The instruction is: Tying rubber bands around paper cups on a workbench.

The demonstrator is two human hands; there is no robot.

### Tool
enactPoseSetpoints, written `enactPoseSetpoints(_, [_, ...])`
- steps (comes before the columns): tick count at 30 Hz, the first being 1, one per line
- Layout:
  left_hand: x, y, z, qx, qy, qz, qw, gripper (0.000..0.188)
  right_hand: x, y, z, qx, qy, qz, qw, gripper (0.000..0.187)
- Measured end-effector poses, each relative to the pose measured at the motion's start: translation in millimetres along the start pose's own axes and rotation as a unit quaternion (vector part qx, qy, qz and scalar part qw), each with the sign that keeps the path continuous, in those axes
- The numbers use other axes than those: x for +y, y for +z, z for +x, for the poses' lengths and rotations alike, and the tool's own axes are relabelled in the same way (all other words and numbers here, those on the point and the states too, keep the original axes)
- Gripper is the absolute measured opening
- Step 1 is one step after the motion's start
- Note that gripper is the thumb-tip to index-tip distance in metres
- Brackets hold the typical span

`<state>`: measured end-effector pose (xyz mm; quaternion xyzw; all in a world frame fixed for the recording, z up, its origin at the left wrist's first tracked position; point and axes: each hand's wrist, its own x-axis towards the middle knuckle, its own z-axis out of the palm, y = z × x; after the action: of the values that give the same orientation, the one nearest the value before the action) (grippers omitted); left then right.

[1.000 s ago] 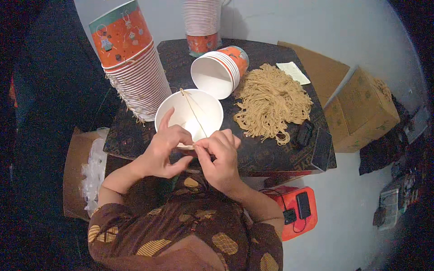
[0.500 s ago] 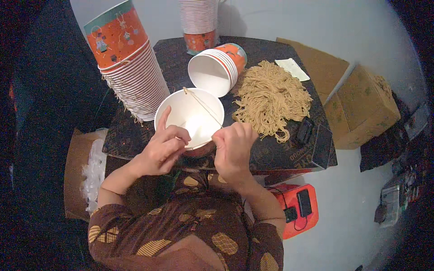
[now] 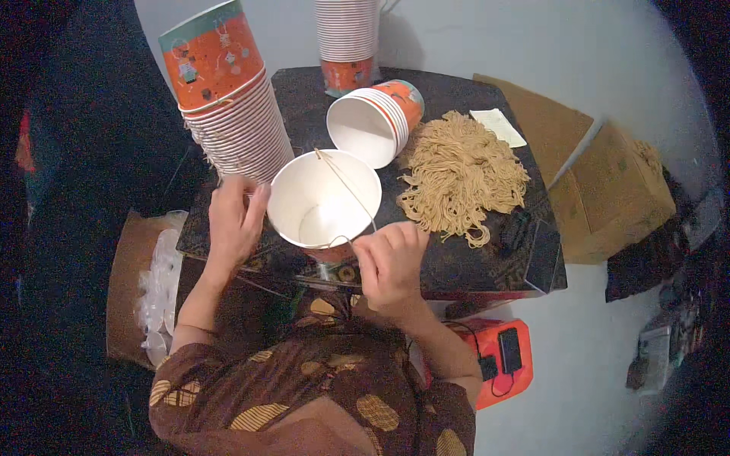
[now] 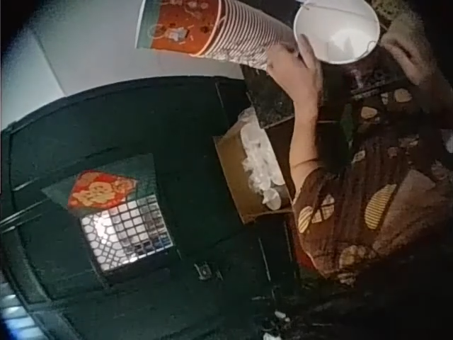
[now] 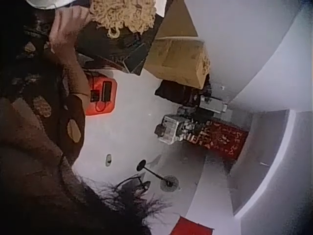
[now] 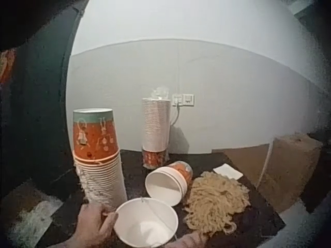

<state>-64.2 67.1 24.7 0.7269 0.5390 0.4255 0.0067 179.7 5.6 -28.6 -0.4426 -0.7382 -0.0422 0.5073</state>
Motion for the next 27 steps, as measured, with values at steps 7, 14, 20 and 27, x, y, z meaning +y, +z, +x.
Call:
enactPoseSetpoints(7, [-10, 6, -2, -0.166, -0.103, -0.013, 0.981, 0.042, -3, -10, -17, -0.040, -0.054, 0.052, 0.996, 0.019])
enactPoseSetpoints(14, [-15, -76, 6, -0.177, -0.051, -0.046, 0.982, 0.018, 22, -34, -42, 0.050, 0.055, 0.033, 0.997, 0.031])
enactPoseSetpoints(20, [-24, -183, 42, -0.125, 0.030, 0.413, 0.902, 0.008, 77, -41, -80, 0.050, 0.101, 0.008, 0.994, 0.020])
enactPoseSetpoints(27, [-59, -219, 158, 0.067, 0.184, 0.656, 0.729, 0.017, 85, -33, -93, 0.091, 0.129, 0.011, 0.987, 0.013])
